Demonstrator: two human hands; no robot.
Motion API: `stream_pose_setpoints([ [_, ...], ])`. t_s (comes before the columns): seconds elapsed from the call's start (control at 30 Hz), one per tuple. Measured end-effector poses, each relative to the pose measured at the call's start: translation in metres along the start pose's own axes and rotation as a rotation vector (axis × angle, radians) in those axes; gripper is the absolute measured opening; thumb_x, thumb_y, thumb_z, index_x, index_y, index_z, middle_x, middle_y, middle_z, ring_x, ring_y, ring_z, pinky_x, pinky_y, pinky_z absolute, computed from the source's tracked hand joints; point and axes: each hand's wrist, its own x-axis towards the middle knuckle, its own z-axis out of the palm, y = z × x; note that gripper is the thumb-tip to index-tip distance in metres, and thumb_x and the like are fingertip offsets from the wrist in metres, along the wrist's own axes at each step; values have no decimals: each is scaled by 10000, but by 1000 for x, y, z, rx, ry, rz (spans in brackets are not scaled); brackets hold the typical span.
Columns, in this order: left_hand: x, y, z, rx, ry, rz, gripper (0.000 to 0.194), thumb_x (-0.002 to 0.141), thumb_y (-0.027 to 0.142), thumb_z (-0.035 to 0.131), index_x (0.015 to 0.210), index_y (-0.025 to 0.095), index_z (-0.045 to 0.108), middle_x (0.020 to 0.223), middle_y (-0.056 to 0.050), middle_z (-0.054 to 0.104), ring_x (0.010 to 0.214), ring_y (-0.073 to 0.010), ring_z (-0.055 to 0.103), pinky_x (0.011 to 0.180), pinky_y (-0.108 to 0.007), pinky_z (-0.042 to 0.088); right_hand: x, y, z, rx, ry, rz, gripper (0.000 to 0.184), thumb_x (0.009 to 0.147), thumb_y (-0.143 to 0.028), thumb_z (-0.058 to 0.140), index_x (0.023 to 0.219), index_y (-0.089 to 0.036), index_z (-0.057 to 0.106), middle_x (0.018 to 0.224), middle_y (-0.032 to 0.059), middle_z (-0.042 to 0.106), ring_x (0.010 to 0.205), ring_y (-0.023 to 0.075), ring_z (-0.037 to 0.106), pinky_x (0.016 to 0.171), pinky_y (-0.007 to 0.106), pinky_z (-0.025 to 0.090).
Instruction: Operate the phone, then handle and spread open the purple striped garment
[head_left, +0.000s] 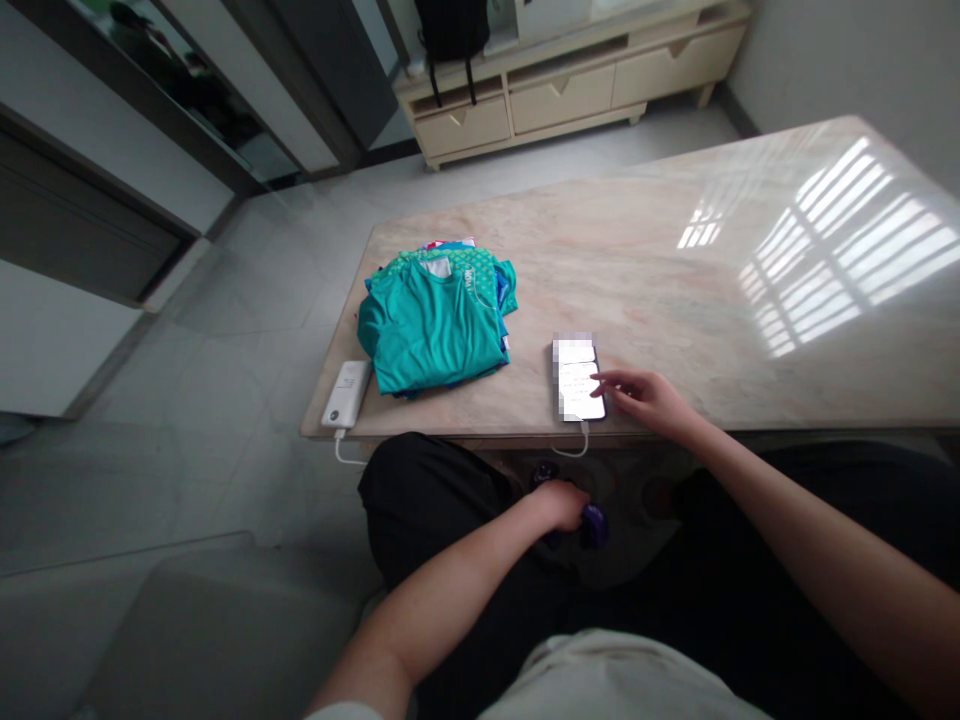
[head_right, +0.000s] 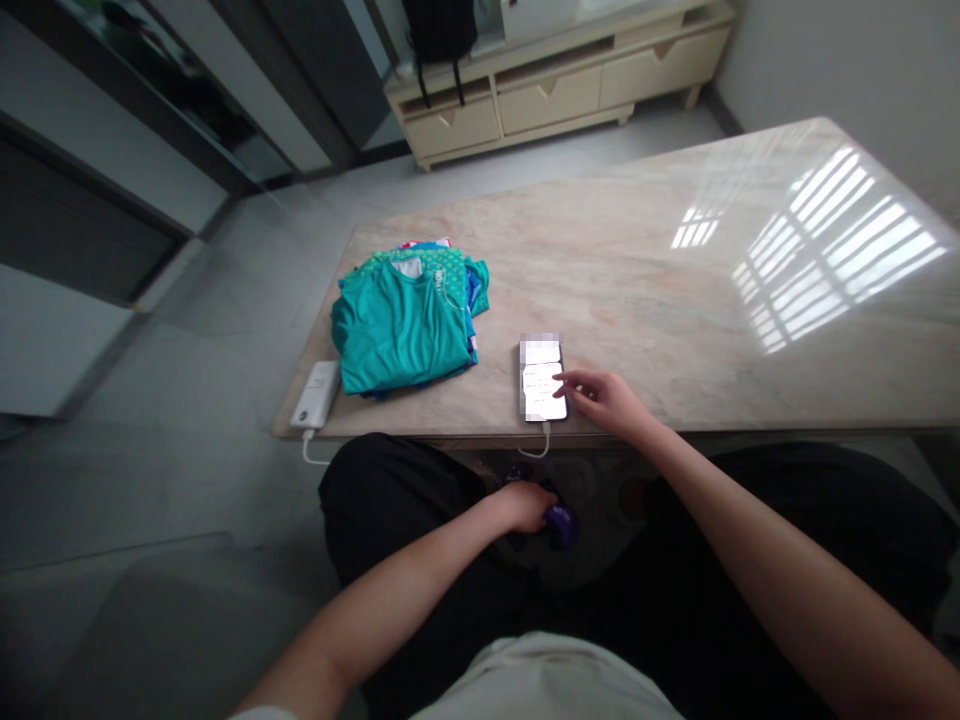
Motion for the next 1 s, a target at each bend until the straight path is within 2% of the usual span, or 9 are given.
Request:
stream_pose_setpoints([
  [0.1, 1, 0, 1, -1, 1, -2, 415, 936, 267, 652, 1338, 167, 675, 1316, -174, 730, 1181, -340, 718, 945, -388, 585, 0, 1, -1, -5, 27, -18, 453, 941, -386, 607, 1351, -222, 706, 1332, 86, 729, 655, 122, 563, 608, 288, 474],
  [0.23, 3, -1, 3, -3, 8, -7, 422, 933, 263, 653, 1345, 178, 680, 1298, -167, 740, 1173, -333, 724, 940, -382, 593, 1, 1, -1, -8, 15, -12, 430, 947, -381, 595, 1325, -213, 715, 1165, 71, 786, 589, 114, 520, 585, 287, 465],
  [0.43, 4, -2, 4, -6, 3, 2, 446, 929, 263, 653, 1364, 165, 672, 1297, -179, 738, 1166, -343, 723, 947, -399, 590, 0, -2, -1, -19, 22, -24, 406, 938, -389, 598, 1269, -200, 737, 1207, 95, 773, 614, 119, 538, 595, 293, 475],
  [0.67, 5, -2, 4, 0, -1, -2, 435, 934, 272, 648, 1357, 177, 671, 1300, -172, 736, 1182, -335, 715, 955, -389, 581, -1, -1, 0, -8, 2, -22, 454, 930, -377, 601, 1327, -191, 717, 1106, 81, 792, 599, 119, 538, 581, 278, 469],
  [0.8, 6, -2, 5, 1, -7, -2, 426, 939, 268, 644, 1354, 177, 673, 1291, -172, 741, 1174, -336, 719, 944, -392, 586, -1, 1, 1, -6, 15, -14, 502, 935, -369, 606, 1408, -219, 675, 1175, 70, 776, 598, 116, 568, 571, 274, 455],
  [1.0, 6, -2, 4, 4, -10, 3, 431, 942, 273, 644, 1353, 148, 670, 1301, -190, 731, 1182, -353, 715, 949, -409, 588, 0, 1, 2, -8, 6, -7, 423, 946, -374, 593, 1315, -206, 711, 1161, 82, 783, 564, 108, 547, 560, 274, 453],
])
